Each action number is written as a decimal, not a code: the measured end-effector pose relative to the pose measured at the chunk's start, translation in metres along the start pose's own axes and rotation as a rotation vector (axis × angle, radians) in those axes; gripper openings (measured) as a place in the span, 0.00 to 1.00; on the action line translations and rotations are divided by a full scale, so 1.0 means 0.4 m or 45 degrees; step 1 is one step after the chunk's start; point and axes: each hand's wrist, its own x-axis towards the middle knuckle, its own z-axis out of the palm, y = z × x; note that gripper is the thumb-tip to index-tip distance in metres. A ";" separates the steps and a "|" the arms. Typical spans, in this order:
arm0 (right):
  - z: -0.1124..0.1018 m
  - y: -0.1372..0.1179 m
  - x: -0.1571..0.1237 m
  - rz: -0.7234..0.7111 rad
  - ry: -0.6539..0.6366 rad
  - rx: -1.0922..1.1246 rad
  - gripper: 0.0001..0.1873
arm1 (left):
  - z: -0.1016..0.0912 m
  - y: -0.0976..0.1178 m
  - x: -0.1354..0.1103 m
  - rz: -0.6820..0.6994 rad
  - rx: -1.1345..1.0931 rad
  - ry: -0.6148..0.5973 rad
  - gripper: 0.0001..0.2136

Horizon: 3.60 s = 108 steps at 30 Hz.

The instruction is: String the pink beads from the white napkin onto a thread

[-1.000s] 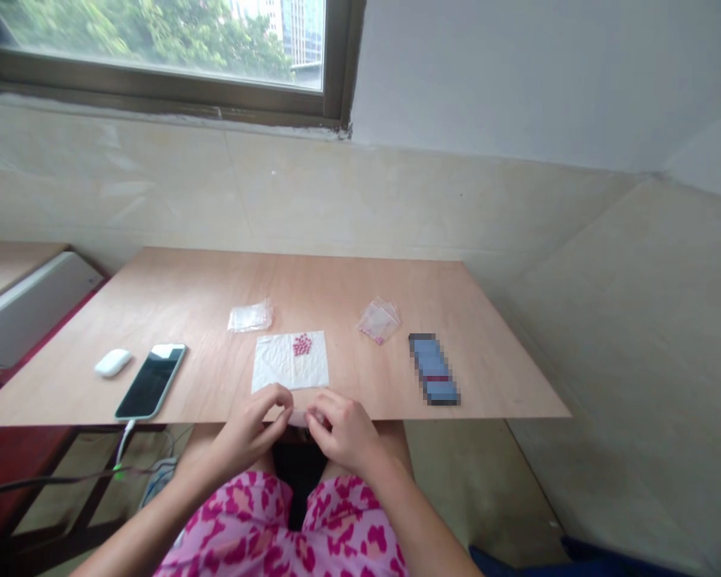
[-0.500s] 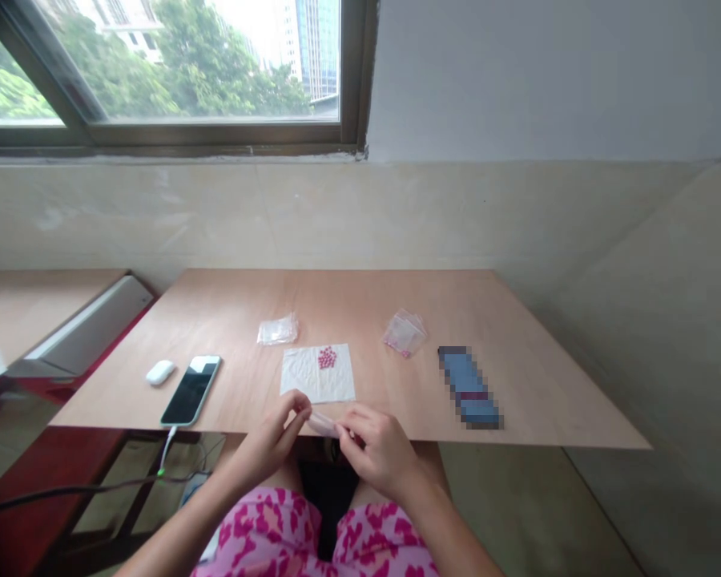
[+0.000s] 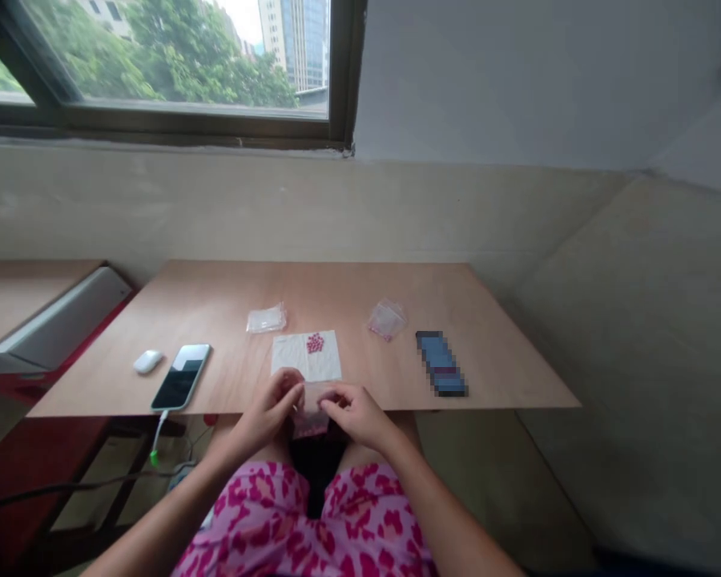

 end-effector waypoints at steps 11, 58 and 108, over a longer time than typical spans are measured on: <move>-0.255 0.004 0.141 0.244 0.925 0.108 0.18 | -0.028 -0.003 -0.004 0.028 0.290 -0.030 0.14; -0.056 -0.018 -0.045 -0.177 0.239 -0.679 0.10 | -0.255 0.062 0.321 0.106 0.806 0.075 0.23; 0.078 -0.060 -0.099 -0.283 -0.197 -0.675 0.21 | -0.039 0.001 -0.013 0.242 1.039 -0.445 0.04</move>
